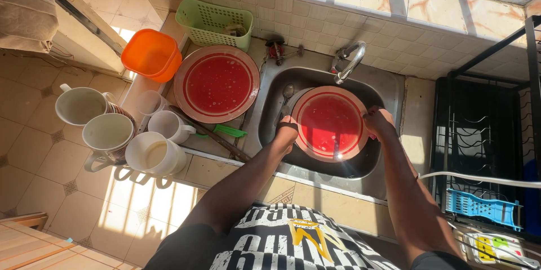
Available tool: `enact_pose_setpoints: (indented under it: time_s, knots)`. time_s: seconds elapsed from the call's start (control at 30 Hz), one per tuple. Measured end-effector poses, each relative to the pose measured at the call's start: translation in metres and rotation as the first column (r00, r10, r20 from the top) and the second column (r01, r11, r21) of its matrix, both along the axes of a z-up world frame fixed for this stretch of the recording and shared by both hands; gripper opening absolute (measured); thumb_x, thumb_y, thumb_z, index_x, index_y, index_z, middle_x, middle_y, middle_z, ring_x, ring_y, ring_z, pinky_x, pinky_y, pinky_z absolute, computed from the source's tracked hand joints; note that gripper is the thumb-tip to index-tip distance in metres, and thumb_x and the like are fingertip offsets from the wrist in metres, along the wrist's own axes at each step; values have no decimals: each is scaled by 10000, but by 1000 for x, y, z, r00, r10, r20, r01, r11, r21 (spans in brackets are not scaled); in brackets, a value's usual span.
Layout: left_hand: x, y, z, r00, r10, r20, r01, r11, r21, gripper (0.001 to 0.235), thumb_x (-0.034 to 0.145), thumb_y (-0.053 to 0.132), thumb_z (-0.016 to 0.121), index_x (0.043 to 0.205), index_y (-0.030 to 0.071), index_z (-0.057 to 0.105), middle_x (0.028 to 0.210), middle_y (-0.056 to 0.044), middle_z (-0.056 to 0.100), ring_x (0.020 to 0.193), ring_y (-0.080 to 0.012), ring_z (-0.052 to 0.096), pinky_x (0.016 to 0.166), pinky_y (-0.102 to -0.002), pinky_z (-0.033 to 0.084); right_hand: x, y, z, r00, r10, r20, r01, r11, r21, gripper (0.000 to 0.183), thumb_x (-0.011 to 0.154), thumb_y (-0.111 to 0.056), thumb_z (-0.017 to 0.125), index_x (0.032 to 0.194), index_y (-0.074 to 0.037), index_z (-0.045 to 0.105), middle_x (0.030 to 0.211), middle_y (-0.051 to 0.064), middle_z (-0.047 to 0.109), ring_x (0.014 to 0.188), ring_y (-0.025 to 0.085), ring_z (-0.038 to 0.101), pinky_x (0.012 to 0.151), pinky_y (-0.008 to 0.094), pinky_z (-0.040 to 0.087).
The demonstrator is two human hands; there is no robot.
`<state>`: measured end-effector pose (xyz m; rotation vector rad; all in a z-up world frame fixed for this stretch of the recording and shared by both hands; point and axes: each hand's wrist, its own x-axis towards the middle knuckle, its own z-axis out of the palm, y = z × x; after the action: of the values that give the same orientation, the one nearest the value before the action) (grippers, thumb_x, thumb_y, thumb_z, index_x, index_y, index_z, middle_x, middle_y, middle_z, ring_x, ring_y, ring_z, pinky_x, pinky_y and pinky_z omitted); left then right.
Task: Washing a red plate in a sink using a sponge
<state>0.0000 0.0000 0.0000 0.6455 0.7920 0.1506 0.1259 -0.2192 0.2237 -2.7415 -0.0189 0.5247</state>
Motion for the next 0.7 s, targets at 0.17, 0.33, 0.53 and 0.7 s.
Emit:
enact_pose_setpoints:
  time_s: [0.17,0.33,0.53,0.7]
  knots:
    - [-34,-3,141,992,-15,-128,83,831,549,339,819,22,453,984,156,717,849,-33,711,827,-165,682,704,-247,484,-7,-13,5,991,35,132,-53,990,132,375,938,-373,621,1118,-67,740,998,254,729,1015,476,696,831,544,565]
    - [-49,-4,186,999,9,-53,21,838,545,444,805,-11,424,1094,134,729,942,-66,727,886,-193,674,753,-243,478,-39,-1,43,954,21,301,-96,967,237,297,1023,-307,687,1126,-33,734,978,256,728,1004,486,696,847,547,553]
    - [-48,-8,198,1000,-3,12,-4,820,573,526,826,-30,436,1307,42,637,1088,-135,698,998,-206,640,827,-258,495,-36,-8,42,914,-54,403,-67,957,281,236,1039,-284,687,1121,-63,707,931,227,705,980,470,692,838,566,537]
    - [-51,-10,206,994,-97,57,55,862,503,525,890,11,415,1392,33,569,1175,-125,630,985,-189,576,753,-305,531,-25,-21,38,925,-58,376,-40,968,248,239,1029,-340,661,1099,-119,722,949,191,719,1038,464,679,869,556,520]
